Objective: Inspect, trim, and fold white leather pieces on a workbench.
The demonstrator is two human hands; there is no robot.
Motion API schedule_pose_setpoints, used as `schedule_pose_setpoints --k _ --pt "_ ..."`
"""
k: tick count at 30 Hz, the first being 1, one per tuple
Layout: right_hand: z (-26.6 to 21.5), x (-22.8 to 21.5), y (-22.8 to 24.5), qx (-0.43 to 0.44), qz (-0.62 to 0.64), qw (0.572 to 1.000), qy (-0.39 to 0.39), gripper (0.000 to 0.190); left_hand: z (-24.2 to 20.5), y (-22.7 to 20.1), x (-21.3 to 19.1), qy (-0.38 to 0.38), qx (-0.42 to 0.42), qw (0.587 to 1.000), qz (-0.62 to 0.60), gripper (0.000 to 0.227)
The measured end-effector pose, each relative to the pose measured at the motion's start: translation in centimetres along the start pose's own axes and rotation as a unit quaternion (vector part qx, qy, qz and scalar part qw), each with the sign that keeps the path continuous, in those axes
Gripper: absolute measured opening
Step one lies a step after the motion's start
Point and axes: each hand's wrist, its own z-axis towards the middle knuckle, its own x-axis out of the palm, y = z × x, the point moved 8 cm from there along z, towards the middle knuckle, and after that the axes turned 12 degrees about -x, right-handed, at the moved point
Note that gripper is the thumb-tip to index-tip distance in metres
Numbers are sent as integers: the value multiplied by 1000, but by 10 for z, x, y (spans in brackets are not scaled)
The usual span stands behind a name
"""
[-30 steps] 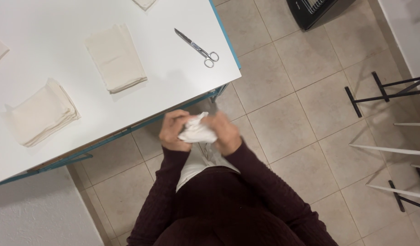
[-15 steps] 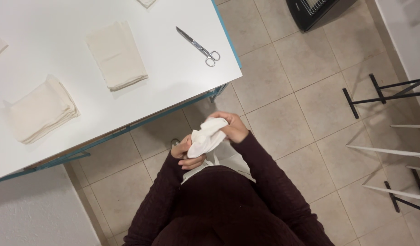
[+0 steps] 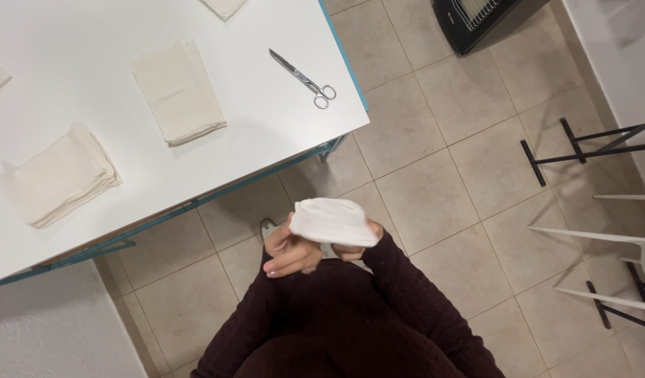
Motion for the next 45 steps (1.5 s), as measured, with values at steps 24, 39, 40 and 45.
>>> schedule_pose_setpoints --k 24,39,40,45 --pt "47 93 -26 -85 236 963 95 66 15 6 2 -56 149 976 -146 57" --pt "76 73 -43 -61 227 956 177 76 62 7 34 -21 103 982 -158 62" --pt "76 68 -42 -55 218 959 173 76 49 13 26 -21 103 982 -159 62" --pt "70 40 -40 -20 180 972 147 78 23 18 -3 -141 122 980 -69 50"
